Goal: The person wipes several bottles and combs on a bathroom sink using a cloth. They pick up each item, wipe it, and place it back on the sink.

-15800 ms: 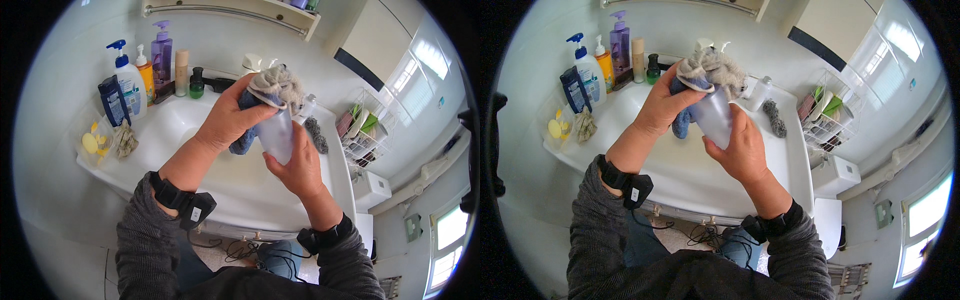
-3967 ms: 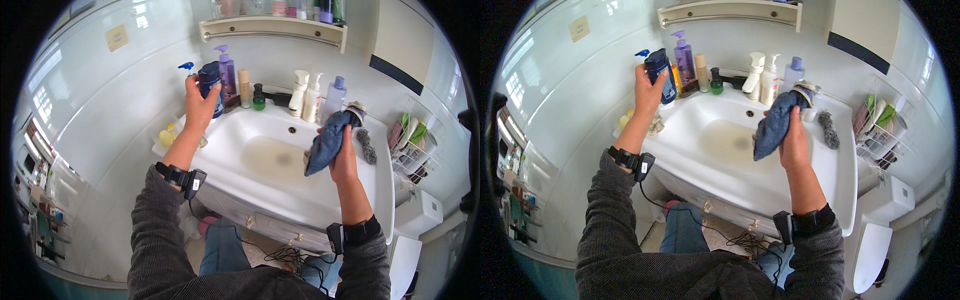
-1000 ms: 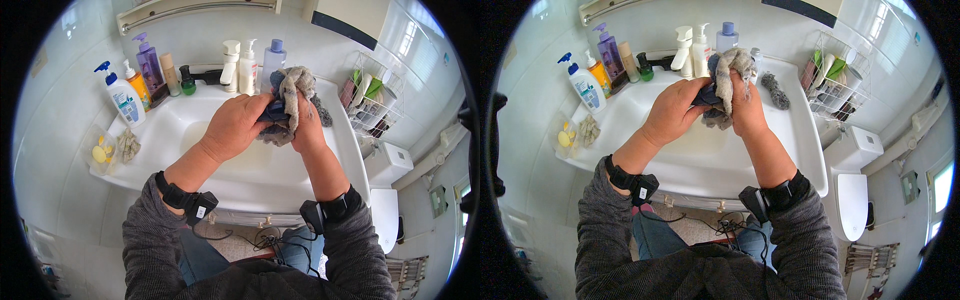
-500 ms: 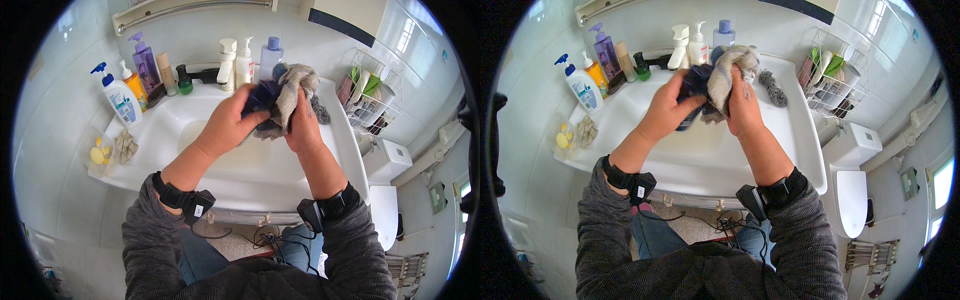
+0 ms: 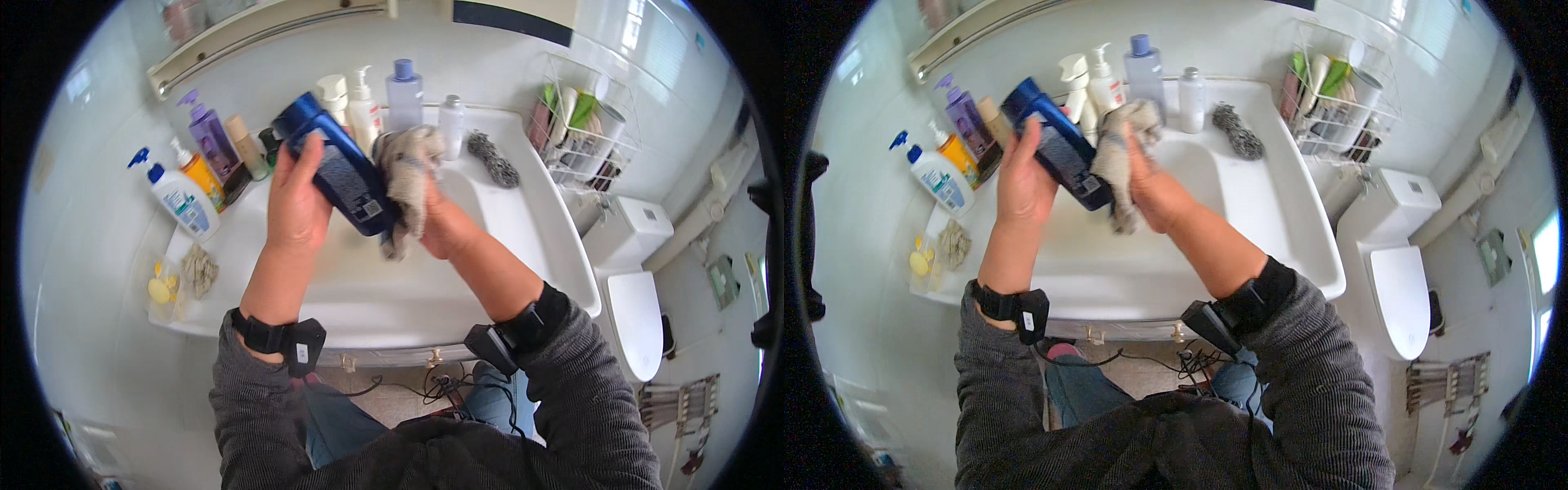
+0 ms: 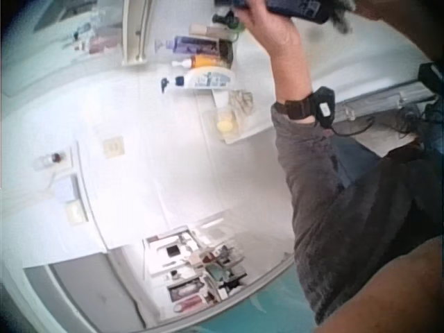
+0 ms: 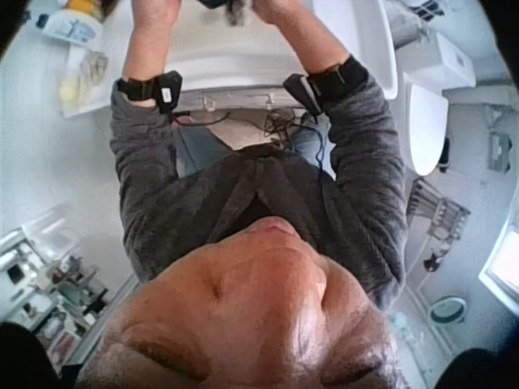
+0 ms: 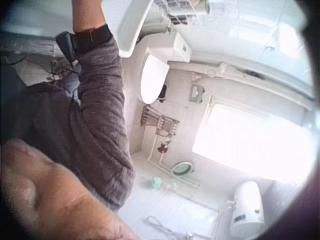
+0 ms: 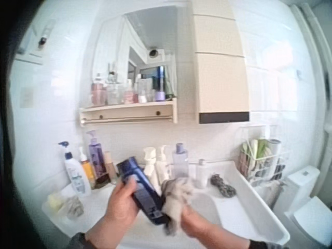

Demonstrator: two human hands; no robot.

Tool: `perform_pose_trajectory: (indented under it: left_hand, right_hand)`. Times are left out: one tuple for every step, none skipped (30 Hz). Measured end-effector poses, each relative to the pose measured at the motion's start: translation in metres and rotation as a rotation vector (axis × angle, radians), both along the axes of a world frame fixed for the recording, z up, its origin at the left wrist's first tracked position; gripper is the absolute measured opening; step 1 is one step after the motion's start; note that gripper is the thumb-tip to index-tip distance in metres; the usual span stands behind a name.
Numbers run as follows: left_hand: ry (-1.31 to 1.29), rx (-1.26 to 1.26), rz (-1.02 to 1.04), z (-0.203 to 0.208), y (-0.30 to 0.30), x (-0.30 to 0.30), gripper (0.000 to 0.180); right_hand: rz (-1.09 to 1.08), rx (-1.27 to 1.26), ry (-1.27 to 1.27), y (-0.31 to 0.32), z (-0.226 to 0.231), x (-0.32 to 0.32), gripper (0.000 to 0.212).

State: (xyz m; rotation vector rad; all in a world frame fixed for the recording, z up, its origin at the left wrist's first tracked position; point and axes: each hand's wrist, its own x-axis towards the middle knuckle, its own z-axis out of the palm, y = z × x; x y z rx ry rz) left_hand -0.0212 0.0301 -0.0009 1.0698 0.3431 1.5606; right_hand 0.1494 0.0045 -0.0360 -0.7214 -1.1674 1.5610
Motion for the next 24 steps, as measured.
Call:
perform_pose_trajectory:
  left_hand:
    - [0.009,0.03,0.02,0.001,-0.001,0.001,0.04]
    - [0.009,0.03,0.043,0.002,-0.004,0.002,0.041]
    - [0.032,0.076,0.066,0.003,-0.007,0.003,0.041]
    - [0.051,0.137,0.081,0.003,-0.01,0.004,0.042]
    - [0.05,0.14,0.098,0.003,-0.012,0.006,0.042]
    - [0.07,0.156,0.109,0.004,-0.015,0.008,0.042]
    - [0.09,0.197,0.102,0.003,-0.018,0.009,0.041]
    - [0.103,0.253,0.084,0.003,-0.02,0.01,0.041]
    - [0.141,0.275,0.098,0.003,-0.021,0.01,0.042]
    - [0.17,0.309,0.108,0.004,-0.022,0.01,0.042]
    - [0.193,0.343,0.117,0.004,-0.022,0.009,0.041]
    - [0.21,0.376,0.131,0.004,-0.022,0.008,0.041]
    - [0.241,0.403,0.161,0.004,-0.021,0.007,0.04]
    - [0.261,0.421,0.172,0.003,-0.021,0.007,0.04]
    - [0.286,0.434,0.184,0.003,-0.02,0.006,0.039]
    - [0.307,0.456,0.202,0.003,-0.019,0.005,0.039]
    - [0.316,0.457,0.199,0.002,-0.018,0.006,0.04]
    - [0.305,0.455,0.197,0.001,-0.017,0.006,0.041]
    - [0.274,0.423,0.163,0.001,-0.016,0.007,0.041]
    - [0.242,0.391,0.128,0.001,-0.015,0.006,0.042]
    - [0.173,0.339,0.095,0.001,-0.015,0.006,0.041]
    - [0.136,0.282,0.095,0.002,-0.012,0.005,0.041]
    - [0.085,0.232,0.104,0.003,-0.011,0.004,0.041]
    - [0.037,0.192,0.095,0.004,-0.009,0.003,0.041]
  right_hand:
    - [0.064,-0.062,0.017,0.0,0.002,-0.004,0.096]
    - [0.179,-0.07,0.034,0.0,0.003,-0.007,0.095]
    - [0.211,-0.158,0.066,0.0,0.005,-0.008,0.09]
    - [0.286,-0.204,0.114,0.002,0.007,-0.009,0.083]
    - [0.338,-0.208,0.158,0.001,0.006,-0.011,0.082]
    - [0.388,-0.189,0.213,0.002,0.007,-0.012,0.081]
    - [0.42,-0.256,0.234,0.002,0.007,-0.011,0.077]
    - [0.456,-0.306,0.258,0.002,0.006,-0.01,0.073]
    - [0.493,-0.355,0.282,0.002,0.006,-0.009,0.068]
    - [0.523,-0.328,0.272,0.001,0.005,-0.007,0.063]
    - [0.553,-0.3,0.259,0.001,0.005,-0.006,0.058]
    - [0.564,-0.289,0.223,0.001,0.004,-0.004,0.053]
    - [0.581,-0.316,0.297,0.002,0.005,-0.002,0.04]
    - [0.537,-0.293,0.27,0.002,0.005,-0.001,0.039]
    - [0.472,-0.27,0.224,0.001,0.006,0.0,0.038]
    - [0.421,-0.231,0.181,0.0,0.007,0.001,0.036]
    - [0.346,-0.204,0.194,-0.002,0.008,0.001,0.032]
    - [0.262,-0.191,0.136,-0.003,0.009,0.0,0.035]
    - [0.182,-0.197,0.083,-0.004,0.011,0.001,0.039]
    - [0.12,-0.18,0.048,-0.004,0.014,0.002,0.043]
    - [0.043,-0.168,0.0,-0.004,0.016,0.0,0.052]
    - [0.024,-0.183,-0.013,-0.004,0.019,0.0,0.053]
    - [0.002,-0.198,-0.026,-0.004,0.022,0.002,0.054]
    - [-0.012,-0.214,-0.035,-0.003,0.024,0.003,0.056]
